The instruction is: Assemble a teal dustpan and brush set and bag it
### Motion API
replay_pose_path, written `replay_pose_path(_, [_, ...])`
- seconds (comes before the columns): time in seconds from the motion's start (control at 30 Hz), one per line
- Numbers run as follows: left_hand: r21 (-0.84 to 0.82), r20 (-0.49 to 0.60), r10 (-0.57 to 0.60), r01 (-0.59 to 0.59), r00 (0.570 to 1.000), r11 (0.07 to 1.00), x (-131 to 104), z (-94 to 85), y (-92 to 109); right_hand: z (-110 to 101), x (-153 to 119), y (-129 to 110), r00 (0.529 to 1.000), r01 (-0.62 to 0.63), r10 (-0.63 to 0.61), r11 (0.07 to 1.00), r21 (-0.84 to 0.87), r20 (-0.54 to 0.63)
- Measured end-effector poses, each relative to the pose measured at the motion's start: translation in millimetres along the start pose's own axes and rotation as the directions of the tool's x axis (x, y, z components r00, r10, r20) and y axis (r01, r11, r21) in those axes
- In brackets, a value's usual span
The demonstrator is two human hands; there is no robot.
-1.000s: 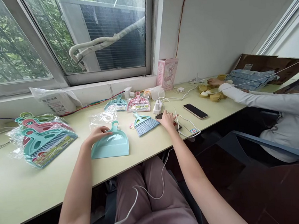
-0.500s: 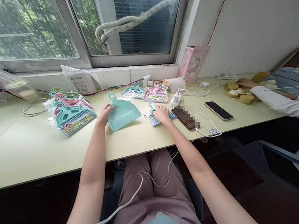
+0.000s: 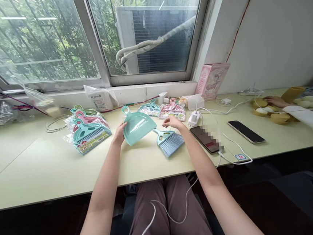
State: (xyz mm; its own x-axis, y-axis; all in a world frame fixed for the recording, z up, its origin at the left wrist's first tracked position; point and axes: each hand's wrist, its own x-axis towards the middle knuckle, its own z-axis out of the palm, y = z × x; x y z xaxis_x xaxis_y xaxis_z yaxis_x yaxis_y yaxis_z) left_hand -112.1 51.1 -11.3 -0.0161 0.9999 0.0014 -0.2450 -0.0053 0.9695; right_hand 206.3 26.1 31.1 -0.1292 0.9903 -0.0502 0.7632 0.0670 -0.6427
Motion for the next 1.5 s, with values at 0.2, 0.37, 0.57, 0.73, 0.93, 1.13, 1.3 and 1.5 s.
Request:
replay_pose_path(0.2, [-0.022, 0.020, 0.009, -0.009, 1.000, 1.000, 0.3, 1.2, -0.5, 8.4, -21.8, -15.8, 1.000, 0.018, -0.014, 0.944, -0.330, 0.013])
replay_pose_path(0.37, [0.027, 0.027, 0.003, -0.003, 1.000, 1.000, 2.6, 1.9, -2.8, 20.0, -20.1, -8.9, 0.993, 0.001, 0.041, 0.933, -0.360, 0.107])
replay_pose_path(0.57, [-0.011, 0.039, 0.028, -0.027, 0.999, 1.000, -0.9, 3.7, 3.0, 17.7, -16.6, 2.9, 0.990, 0.065, -0.023, 0.953, -0.295, 0.142])
replay_pose_path(0.73, [0.047, -0.022, 0.046, -0.044, 0.999, 0.998, -3.8, -1.9, 11.9, 19.4, -21.3, -3.9, 0.990, 0.113, -0.092, 0.969, -0.220, 0.106])
replay_pose_path(0.93, [0.148, -0.120, 0.137, -0.118, 0.983, 0.982, -1.6, -13.7, 19.0, 4.4, -27.3, -0.8, 0.965, 0.193, -0.245, 0.904, 0.381, 0.092])
replay_pose_path(1.13, [0.006, -0.183, 0.052, -0.052, 0.982, 0.999, -4.1, -15.4, 27.5, 2.4, -32.7, -14.2, 0.945, 0.321, -0.289, 0.720, 0.616, -0.155])
replay_pose_path(1.3, [0.101, -0.011, 0.046, -0.044, 0.999, 0.994, -13.3, 19.4, 19.3, 29.2, -27.0, -35.5, 0.894, 0.418, -0.251, 0.768, 0.486, -0.372])
replay_pose_path(1.5, [0.308, 0.291, 0.023, -0.116, 0.957, 0.944, -36.7, 66.7, -5.6, 61.1, -31.1, -41.4, 0.818, 0.205, -0.127, 0.976, 0.078, -0.561])
